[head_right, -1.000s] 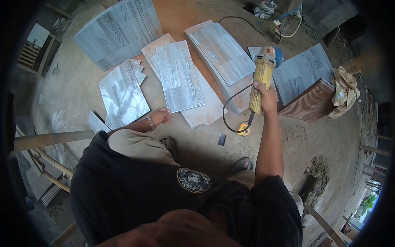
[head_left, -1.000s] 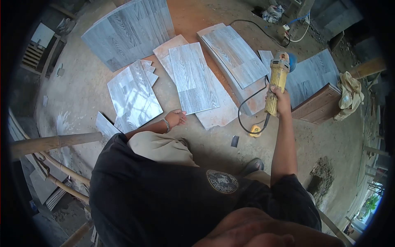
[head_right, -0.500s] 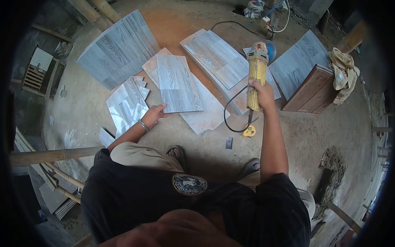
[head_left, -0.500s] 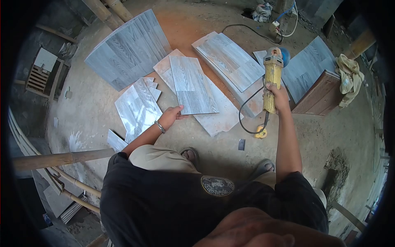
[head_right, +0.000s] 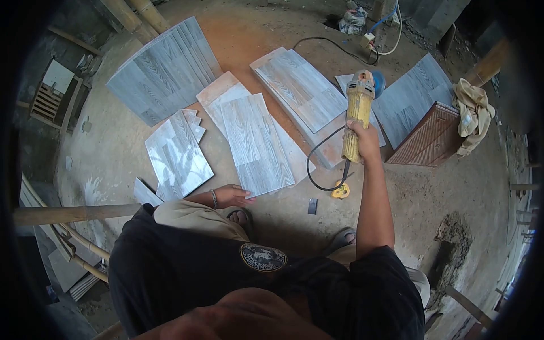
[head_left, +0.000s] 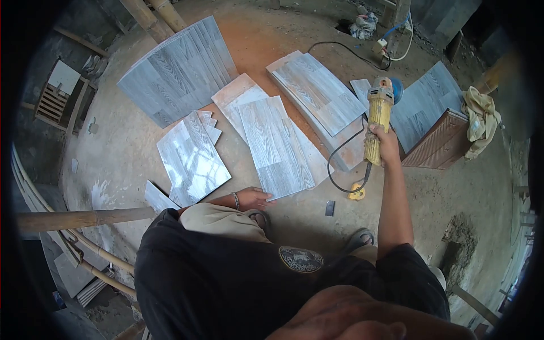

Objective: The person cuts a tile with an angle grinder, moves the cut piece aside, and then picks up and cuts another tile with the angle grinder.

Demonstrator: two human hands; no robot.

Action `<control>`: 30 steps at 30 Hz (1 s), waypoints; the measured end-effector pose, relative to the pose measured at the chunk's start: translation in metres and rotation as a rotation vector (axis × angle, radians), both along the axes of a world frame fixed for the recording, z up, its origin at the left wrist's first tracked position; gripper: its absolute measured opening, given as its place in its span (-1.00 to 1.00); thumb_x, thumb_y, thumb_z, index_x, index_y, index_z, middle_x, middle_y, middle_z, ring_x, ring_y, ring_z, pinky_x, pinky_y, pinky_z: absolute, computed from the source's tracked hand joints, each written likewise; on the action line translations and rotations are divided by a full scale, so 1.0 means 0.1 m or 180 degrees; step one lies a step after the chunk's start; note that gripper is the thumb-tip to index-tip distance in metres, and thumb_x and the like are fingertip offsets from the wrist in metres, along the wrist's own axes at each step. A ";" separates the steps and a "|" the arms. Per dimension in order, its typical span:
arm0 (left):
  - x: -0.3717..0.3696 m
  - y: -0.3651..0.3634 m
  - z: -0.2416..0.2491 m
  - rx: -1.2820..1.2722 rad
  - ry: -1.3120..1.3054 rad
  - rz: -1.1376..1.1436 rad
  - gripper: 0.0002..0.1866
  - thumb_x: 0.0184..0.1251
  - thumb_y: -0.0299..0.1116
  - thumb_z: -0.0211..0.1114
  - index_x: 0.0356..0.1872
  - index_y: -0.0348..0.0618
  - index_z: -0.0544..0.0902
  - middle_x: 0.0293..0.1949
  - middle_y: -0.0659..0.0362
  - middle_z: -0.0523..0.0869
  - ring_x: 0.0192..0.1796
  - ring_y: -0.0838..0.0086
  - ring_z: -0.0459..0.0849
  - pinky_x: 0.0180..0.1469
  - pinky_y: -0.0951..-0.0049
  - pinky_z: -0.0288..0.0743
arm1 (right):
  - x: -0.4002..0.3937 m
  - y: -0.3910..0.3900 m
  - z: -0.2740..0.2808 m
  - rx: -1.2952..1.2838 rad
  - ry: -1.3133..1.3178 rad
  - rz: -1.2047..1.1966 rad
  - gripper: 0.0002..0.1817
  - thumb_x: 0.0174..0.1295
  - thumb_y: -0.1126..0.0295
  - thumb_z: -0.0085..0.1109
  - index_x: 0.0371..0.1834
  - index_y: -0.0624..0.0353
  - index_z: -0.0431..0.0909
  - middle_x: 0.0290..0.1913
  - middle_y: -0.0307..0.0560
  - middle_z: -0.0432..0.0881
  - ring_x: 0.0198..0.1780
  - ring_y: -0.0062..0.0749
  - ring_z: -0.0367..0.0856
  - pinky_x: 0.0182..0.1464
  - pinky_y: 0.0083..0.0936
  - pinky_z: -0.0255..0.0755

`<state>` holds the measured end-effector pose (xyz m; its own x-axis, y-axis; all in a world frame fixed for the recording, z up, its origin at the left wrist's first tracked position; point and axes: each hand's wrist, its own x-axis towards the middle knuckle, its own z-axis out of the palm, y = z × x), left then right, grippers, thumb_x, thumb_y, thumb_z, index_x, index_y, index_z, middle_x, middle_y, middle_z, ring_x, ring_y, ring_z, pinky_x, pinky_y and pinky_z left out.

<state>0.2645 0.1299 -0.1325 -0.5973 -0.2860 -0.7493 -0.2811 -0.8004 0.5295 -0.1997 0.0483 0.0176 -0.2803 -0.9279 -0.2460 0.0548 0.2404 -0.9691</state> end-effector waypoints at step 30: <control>0.55 -1.01 1.45 0.0310 0.2632 0.2530 -0.63 0.50 -0.54 0.21 0.17 -0.67 0.44 0.12 -0.27 0.66 0.13 0.20 0.78 0.15 0.55 0.80 | -0.05 -0.05 -0.20 0.0127 -0.0026 0.0023 -0.58 0.23 0.20 0.39 -0.07 0.35 0.58 -0.35 -0.07 0.68 -0.43 -0.38 0.69 -0.37 -0.42 0.56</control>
<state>0.3199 0.0286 0.0122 -0.5935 -0.7644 -0.2519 0.7257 -0.6436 0.2431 -0.2043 0.0431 -0.0023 -0.2714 -0.9192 -0.2852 0.0609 0.2794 -0.9583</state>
